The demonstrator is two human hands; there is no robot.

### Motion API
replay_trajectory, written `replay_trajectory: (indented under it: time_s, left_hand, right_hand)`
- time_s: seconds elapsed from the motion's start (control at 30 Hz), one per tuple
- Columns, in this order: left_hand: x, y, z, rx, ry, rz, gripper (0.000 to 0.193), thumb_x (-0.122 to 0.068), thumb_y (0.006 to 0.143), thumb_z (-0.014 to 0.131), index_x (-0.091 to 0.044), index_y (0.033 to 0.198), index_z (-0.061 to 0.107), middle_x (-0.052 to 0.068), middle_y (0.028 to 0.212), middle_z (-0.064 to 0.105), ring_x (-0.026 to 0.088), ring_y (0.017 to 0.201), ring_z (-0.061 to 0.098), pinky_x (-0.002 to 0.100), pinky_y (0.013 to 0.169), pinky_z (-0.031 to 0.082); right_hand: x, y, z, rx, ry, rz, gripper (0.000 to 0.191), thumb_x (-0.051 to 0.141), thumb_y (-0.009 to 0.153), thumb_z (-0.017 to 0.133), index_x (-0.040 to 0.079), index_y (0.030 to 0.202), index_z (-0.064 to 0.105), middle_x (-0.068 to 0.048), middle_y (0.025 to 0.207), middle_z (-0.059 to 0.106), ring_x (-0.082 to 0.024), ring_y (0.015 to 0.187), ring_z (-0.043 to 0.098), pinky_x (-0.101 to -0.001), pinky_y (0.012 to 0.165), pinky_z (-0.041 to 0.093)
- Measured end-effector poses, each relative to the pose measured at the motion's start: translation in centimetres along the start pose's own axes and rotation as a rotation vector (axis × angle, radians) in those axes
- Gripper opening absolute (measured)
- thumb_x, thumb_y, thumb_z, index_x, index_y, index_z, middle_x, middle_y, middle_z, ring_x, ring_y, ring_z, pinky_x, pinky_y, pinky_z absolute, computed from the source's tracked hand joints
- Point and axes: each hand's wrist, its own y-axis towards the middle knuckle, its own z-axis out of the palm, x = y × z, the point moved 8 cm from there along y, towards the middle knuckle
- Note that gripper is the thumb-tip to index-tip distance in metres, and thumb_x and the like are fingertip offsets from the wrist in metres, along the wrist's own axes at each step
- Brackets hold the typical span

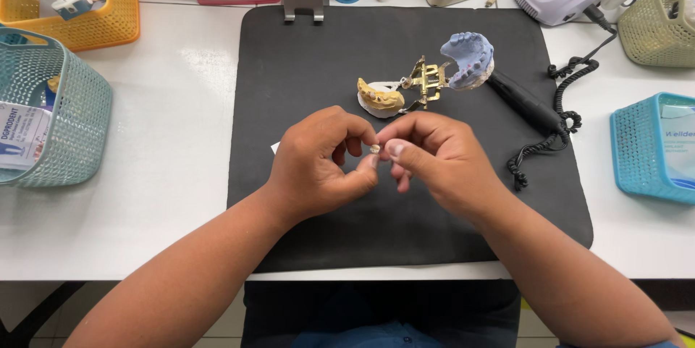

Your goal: The person uses a rotary handpiece to grind and shape a small dental crown/prosthesis piece held in their fingers, periodically fitting it against the teeth on a dental articulator model on the mat. They close the articulator to check the bite, use red articulating paper between the arches, then resume grinding the piece with the handpiece.

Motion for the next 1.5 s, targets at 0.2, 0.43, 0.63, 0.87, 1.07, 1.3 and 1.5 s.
replay_trajectory:
  time_s: [0.2, 0.43, 0.63, 0.87, 1.07, 1.3, 1.5]
  left_hand:
    - [-1.8, 0.1, -0.8, -0.04, 0.08, 0.079, 0.017, -0.012, 0.078, 0.081, -0.011, 0.09, 0.068, 0.0, 0.075, 0.061, 0.009, 0.059, 0.056, 0.024, 0.05, 0.045]
    - [-1.4, 0.5, -0.9, -0.073, 0.11, 0.111, 0.014, -0.01, 0.08, 0.08, -0.011, 0.089, 0.07, 0.0, 0.072, 0.061, 0.008, 0.059, 0.059, 0.022, 0.048, 0.044]
    - [-0.1, 0.1, -1.4, -0.017, -0.104, 0.045, 0.014, -0.012, 0.085, 0.081, -0.012, 0.097, 0.074, 0.0, 0.084, 0.069, 0.007, 0.07, 0.063, 0.021, 0.055, 0.047]
    - [0.1, 0.1, -1.7, -0.005, -0.16, 0.026, 0.013, -0.012, 0.086, 0.081, -0.012, 0.098, 0.074, -0.001, 0.088, 0.072, 0.006, 0.07, 0.063, 0.02, 0.055, 0.046]
    - [0.6, -1.2, -2.4, -0.041, -0.104, -0.008, 0.014, -0.011, 0.083, 0.081, -0.012, 0.095, 0.074, -0.001, 0.083, 0.07, 0.006, 0.062, 0.057, 0.02, 0.053, 0.044]
    - [0.8, 0.2, -0.8, -0.008, -0.064, 0.059, 0.016, -0.01, 0.084, 0.082, -0.013, 0.098, 0.075, 0.0, 0.087, 0.073, 0.006, 0.069, 0.064, 0.02, 0.053, 0.046]
    - [1.4, 0.4, -0.8, 0.037, -0.089, 0.014, 0.015, -0.008, 0.081, 0.08, -0.012, 0.095, 0.074, 0.0, 0.085, 0.071, 0.005, 0.064, 0.058, 0.02, 0.053, 0.043]
  right_hand:
    - [-0.8, -0.4, 1.1, 0.121, 0.254, 0.105, 0.016, 0.014, 0.1, 0.063, -0.001, 0.104, 0.066, -0.008, 0.093, 0.069, -0.011, 0.075, 0.065, -0.0289, 0.062, 0.057]
    - [-1.0, 0.5, 1.1, 0.106, 0.228, 0.092, 0.018, 0.017, 0.102, 0.061, -0.001, 0.101, 0.065, -0.008, 0.09, 0.068, -0.011, 0.072, 0.064, -0.0284, 0.059, 0.056]
    - [-0.9, 0.1, 1.7, 0.139, 0.333, 0.117, 0.02, 0.019, 0.104, 0.059, 0.0, 0.099, 0.064, -0.008, 0.087, 0.065, -0.012, 0.07, 0.063, -0.0281, 0.057, 0.054]
    - [-0.6, 0.0, 2.6, 0.111, 0.332, 0.111, 0.02, 0.019, 0.105, 0.06, 0.0, 0.098, 0.062, -0.008, 0.088, 0.064, -0.012, 0.071, 0.062, -0.0279, 0.056, 0.054]
    - [0.1, -0.4, 3.6, 0.084, 0.191, 0.01, 0.014, 0.009, 0.093, 0.069, 0.001, 0.103, 0.063, -0.005, 0.092, 0.066, -0.009, 0.075, 0.064, -0.0278, 0.06, 0.057]
    - [0.1, 0.5, 1.1, 0.071, 0.157, 0.046, 0.017, 0.01, 0.09, 0.075, 0.0, 0.1, 0.065, -0.005, 0.087, 0.066, -0.009, 0.07, 0.064, -0.0268, 0.056, 0.056]
    - [-0.8, 1.2, 0.8, 0.116, 0.133, 0.135, 0.016, 0.01, 0.089, 0.076, 0.001, 0.098, 0.066, -0.004, 0.08, 0.067, -0.009, 0.067, 0.063, -0.0267, 0.055, 0.055]
